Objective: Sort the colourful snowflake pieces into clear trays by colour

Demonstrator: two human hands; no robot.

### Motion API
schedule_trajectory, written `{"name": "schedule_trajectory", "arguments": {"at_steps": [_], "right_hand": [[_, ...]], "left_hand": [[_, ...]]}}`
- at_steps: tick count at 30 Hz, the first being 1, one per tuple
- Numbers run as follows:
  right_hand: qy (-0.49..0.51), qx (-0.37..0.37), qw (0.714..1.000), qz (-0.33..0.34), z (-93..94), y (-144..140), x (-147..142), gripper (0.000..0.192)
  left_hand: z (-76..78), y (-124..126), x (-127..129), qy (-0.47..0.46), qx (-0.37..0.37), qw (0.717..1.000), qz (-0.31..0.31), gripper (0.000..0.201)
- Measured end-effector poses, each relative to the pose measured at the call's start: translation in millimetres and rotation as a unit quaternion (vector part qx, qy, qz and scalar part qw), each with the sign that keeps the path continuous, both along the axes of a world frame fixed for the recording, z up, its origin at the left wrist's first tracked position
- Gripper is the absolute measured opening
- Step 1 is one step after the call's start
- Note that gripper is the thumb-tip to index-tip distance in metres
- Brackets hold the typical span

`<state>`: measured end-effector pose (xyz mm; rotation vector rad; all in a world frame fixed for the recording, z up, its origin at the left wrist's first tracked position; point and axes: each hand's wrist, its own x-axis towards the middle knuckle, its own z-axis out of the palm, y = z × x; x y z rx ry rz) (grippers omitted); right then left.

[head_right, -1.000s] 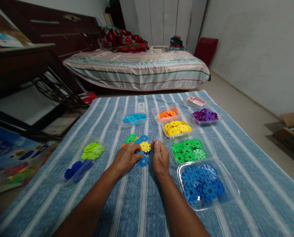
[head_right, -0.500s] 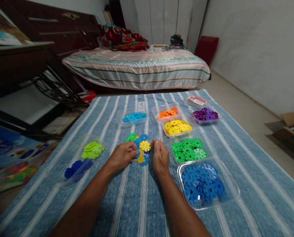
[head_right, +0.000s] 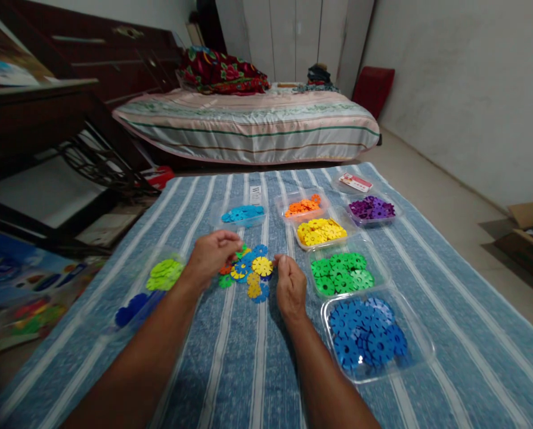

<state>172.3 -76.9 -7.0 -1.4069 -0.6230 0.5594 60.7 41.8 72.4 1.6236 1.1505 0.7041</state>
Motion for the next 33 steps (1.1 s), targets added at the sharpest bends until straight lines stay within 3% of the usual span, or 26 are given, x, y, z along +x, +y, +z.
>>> {"name": "schedule_trajectory", "arguments": {"at_steps": [3,5,9,13,18,22,25,30,33], "right_hand": [[-0.005,0.004,1.000,0.001,1.2,-0.2,0.0,0.051],[-0.008,0.004,1.000,0.001,2.1,-0.7,0.1,0.051],[-0.005,-0.002,1.000,0.004,3.1,-1.5,0.1,0.050],[-0.004,-0.001,1.000,0.004,3.5,-1.6,-0.3,0.050],[-0.002,-0.001,1.000,0.006,2.6,-0.6,0.0,0.050],[-0.003,-0.002,1.000,0.003,2.2,-0.2,0.1,0.051],[-0.008,0.002,1.000,0.002,3.2,-0.5,-0.4,0.050],[-0.001,0.004,1.000,0.001,5.4,-0.5,-0.4,0.051],[0.005,0.000,1.000,0.003,5.3,0.0,0.6,0.052]], "left_hand": [[-17.7,-32.1,-4.3,0.164,0.091,0.963,-0.194,0.010],[-23.0,-48.8,-5.4,0.262,0.161,0.917,-0.255,0.009],[-21.4,-60.0,-5.4,0.372,0.218,0.860,-0.273,0.023],[-19.4,-58.2,-6.1,0.400,0.215,0.846,-0.280,0.028],[-20.6,-58.0,-8.0,0.390,0.210,0.860,-0.252,0.021],[-22.0,-52.2,-12.0,0.323,0.173,0.897,-0.249,0.007],[-20.9,-46.5,-15.5,0.238,0.123,0.933,-0.242,0.010],[-8.9,-45.0,-13.4,0.076,-0.038,0.984,-0.155,0.011],[1.5,-54.0,-0.9,-0.002,-0.065,0.994,-0.090,0.014]]}}
